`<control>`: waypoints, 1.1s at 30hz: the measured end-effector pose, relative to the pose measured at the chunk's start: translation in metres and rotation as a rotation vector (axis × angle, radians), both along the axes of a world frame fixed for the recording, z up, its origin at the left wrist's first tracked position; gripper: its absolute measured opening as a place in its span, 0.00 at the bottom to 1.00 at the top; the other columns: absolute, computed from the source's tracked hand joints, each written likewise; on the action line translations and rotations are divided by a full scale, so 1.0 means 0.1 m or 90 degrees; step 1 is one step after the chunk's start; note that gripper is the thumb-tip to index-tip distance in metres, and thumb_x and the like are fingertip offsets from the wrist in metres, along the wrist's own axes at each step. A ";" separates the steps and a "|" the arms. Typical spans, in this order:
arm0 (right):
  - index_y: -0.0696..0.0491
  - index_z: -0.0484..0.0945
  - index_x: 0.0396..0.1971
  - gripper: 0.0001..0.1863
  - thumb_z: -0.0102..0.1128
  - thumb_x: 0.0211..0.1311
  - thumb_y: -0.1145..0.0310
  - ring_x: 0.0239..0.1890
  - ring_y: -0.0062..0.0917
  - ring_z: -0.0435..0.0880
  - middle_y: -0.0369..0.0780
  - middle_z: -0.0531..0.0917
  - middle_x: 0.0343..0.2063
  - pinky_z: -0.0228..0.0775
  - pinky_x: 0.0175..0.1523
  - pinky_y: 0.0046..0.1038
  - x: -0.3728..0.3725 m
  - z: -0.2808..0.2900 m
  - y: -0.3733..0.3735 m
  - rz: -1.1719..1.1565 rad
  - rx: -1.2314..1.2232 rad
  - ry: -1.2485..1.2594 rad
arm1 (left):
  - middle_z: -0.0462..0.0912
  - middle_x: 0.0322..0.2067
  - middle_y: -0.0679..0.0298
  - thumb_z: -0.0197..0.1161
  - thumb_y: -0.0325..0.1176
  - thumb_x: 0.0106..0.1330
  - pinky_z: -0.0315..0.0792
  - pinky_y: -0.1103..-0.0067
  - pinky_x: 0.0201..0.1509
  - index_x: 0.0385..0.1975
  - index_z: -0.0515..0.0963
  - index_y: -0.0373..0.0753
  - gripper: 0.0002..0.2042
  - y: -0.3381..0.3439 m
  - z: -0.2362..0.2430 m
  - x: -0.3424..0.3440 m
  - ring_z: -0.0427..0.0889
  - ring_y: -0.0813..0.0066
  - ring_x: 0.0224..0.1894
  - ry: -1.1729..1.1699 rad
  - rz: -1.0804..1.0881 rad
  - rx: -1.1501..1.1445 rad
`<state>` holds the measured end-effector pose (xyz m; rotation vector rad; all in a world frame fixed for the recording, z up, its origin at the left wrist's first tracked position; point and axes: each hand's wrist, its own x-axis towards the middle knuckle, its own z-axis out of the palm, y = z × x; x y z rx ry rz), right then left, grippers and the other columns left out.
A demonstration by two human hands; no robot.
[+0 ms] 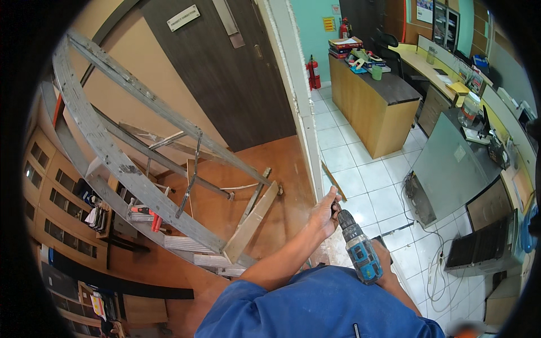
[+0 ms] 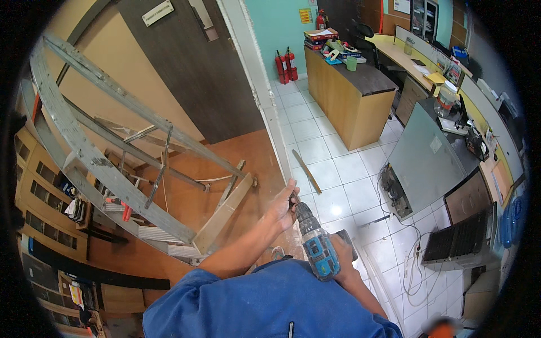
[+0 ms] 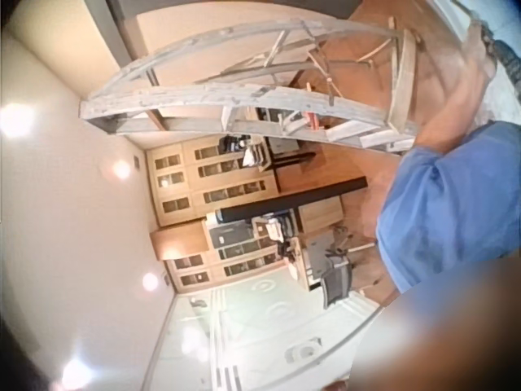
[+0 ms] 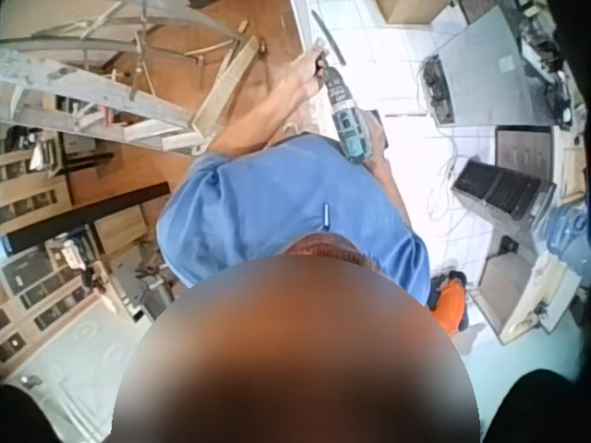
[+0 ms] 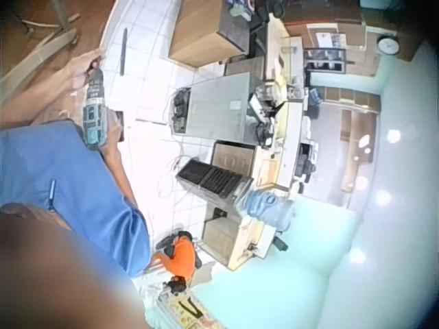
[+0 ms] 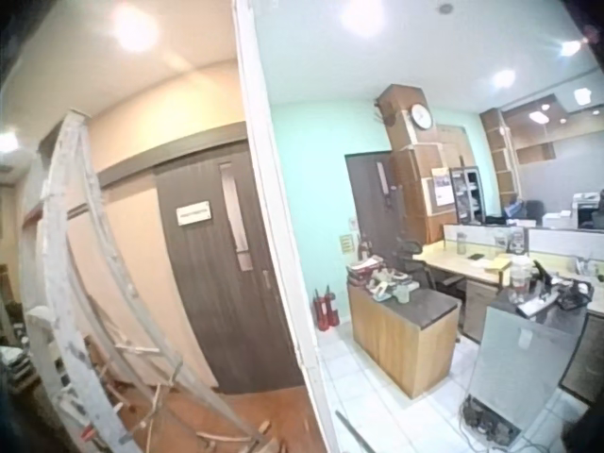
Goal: The person uses a cordless drill to fasten a long white wall panel to a door frame. They climb a ladder, position the panel, and drive screws into it. The person also retrieves screws from a small box on the floor and continues securing the panel along its length.
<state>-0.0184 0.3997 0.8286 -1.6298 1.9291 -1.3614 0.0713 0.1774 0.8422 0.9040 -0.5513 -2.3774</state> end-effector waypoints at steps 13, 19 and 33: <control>0.54 0.79 0.37 0.16 0.72 0.47 0.66 0.31 0.43 0.81 0.45 0.80 0.30 0.73 0.35 0.38 0.15 0.05 -0.44 -0.046 0.019 0.044 | 0.76 0.29 0.70 0.60 0.62 0.68 0.75 0.82 0.33 0.53 0.75 0.36 0.31 -0.36 0.12 0.05 0.73 0.81 0.28 0.027 -0.036 0.039; 0.54 0.80 0.36 0.15 0.71 0.48 0.67 0.32 0.42 0.81 0.44 0.80 0.30 0.72 0.36 0.38 0.24 0.02 -0.67 -0.051 -0.019 0.019 | 0.73 0.26 0.71 0.59 0.57 0.71 0.71 0.83 0.29 0.51 0.77 0.35 0.27 -0.59 0.13 0.11 0.71 0.83 0.25 0.020 -0.029 -0.012; 0.54 0.80 0.33 0.08 0.68 0.58 0.68 0.29 0.40 0.83 0.43 0.82 0.27 0.75 0.36 0.35 0.25 0.63 -1.62 -0.157 -0.114 0.158 | 0.76 0.29 0.67 0.55 0.50 0.76 0.74 0.82 0.30 0.54 0.76 0.29 0.25 -1.33 0.87 -0.20 0.75 0.82 0.25 0.164 -0.111 -0.334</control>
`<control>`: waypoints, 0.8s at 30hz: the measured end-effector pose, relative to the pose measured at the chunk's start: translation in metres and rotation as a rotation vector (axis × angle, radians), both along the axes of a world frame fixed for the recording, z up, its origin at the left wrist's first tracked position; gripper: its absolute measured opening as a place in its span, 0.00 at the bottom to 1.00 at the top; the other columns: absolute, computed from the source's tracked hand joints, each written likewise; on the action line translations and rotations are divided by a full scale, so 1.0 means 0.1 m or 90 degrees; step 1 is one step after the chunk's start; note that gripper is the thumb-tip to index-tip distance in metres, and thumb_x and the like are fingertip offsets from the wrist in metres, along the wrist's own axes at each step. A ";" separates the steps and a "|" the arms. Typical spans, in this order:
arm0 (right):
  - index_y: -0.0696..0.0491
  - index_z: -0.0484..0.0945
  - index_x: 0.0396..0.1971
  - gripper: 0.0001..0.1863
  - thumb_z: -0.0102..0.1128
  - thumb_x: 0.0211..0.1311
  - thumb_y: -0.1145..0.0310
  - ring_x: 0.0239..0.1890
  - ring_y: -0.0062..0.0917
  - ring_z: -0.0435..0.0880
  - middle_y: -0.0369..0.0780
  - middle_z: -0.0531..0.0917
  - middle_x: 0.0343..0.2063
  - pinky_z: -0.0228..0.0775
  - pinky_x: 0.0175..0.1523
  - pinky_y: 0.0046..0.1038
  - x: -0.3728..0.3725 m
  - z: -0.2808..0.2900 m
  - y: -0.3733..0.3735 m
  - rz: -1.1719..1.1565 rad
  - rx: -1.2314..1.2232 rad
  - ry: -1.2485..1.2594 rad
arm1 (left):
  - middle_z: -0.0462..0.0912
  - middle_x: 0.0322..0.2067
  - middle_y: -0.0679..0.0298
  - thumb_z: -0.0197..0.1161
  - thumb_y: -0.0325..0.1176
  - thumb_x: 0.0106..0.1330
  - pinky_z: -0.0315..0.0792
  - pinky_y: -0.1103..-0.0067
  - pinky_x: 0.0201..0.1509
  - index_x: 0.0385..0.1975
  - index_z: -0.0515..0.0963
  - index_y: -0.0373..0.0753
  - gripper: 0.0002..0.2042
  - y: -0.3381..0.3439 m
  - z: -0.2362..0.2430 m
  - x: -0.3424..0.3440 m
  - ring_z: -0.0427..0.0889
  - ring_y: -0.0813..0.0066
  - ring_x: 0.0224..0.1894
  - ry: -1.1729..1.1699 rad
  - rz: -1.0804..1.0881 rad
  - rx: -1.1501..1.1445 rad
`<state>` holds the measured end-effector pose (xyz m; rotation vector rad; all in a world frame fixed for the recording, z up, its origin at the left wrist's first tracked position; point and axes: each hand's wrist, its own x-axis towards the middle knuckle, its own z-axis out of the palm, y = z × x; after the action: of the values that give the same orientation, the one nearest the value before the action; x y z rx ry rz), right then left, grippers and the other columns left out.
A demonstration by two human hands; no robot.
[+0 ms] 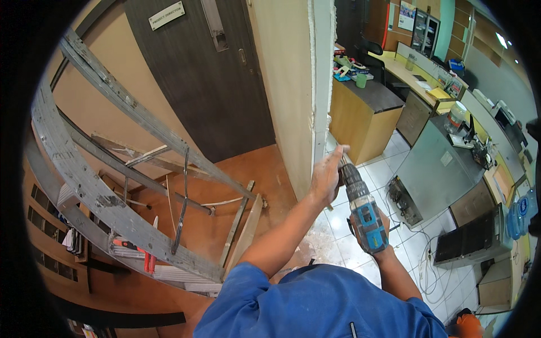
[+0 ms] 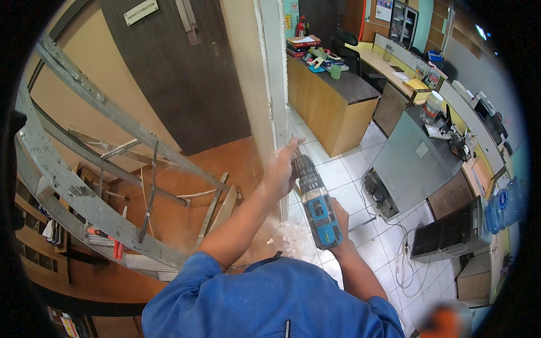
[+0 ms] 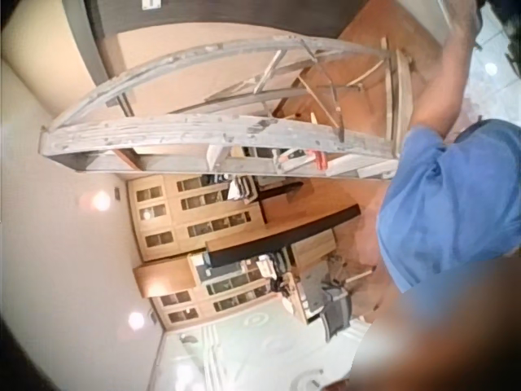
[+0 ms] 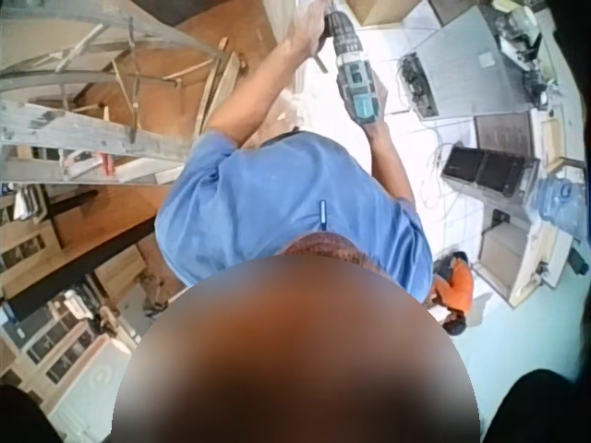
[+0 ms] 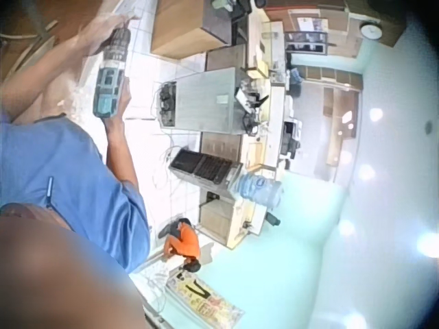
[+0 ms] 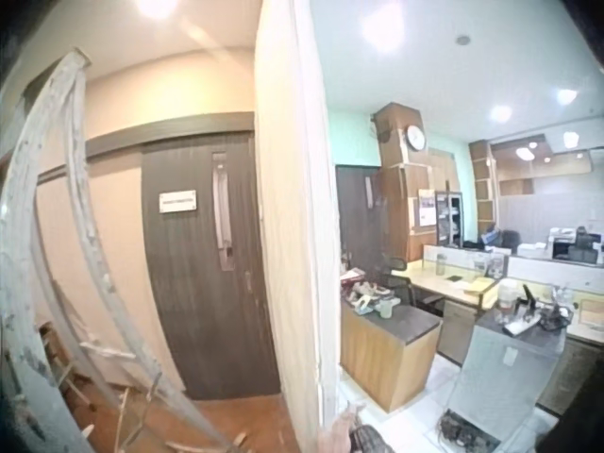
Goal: The person uses a cordless drill to fasten a long white wall panel to a door frame. They climb a ladder, position the panel, and drive screws into it. The person also retrieves screws from a small box on the floor and continues securing the panel along its length.
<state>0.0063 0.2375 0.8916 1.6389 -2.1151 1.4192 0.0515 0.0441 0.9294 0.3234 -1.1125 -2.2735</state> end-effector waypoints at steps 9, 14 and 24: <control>0.57 0.80 0.38 0.17 0.71 0.46 0.71 0.32 0.35 0.86 0.45 0.84 0.30 0.77 0.38 0.30 -0.11 0.77 -0.62 0.041 0.011 -0.030 | 0.70 0.31 0.68 0.54 0.47 0.76 0.70 0.82 0.24 0.57 0.76 0.31 0.24 -0.62 0.43 -0.29 0.72 0.82 0.24 0.045 0.071 0.018; 0.58 0.80 0.38 0.16 0.70 0.47 0.72 0.32 0.33 0.87 0.44 0.85 0.31 0.77 0.40 0.30 -0.13 0.88 -0.68 0.001 0.056 0.003 | 0.70 0.37 0.64 0.54 0.48 0.76 0.79 0.73 0.39 0.61 0.71 0.34 0.24 -0.79 0.40 -0.34 0.78 0.74 0.34 0.064 0.022 -0.007; 0.55 0.80 0.33 0.09 0.70 0.57 0.69 0.28 0.34 0.84 0.42 0.83 0.28 0.76 0.34 0.31 -0.21 0.90 -0.71 0.021 0.029 0.036 | 0.68 0.23 0.70 0.55 0.47 0.76 0.65 0.82 0.20 0.53 0.78 0.31 0.22 -0.70 0.46 -0.37 0.71 0.83 0.19 0.084 0.077 0.069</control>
<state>-0.0147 0.1661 0.9817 1.7167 -2.1147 1.3260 0.0146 -0.0256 0.9750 0.2717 -0.8817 -2.2174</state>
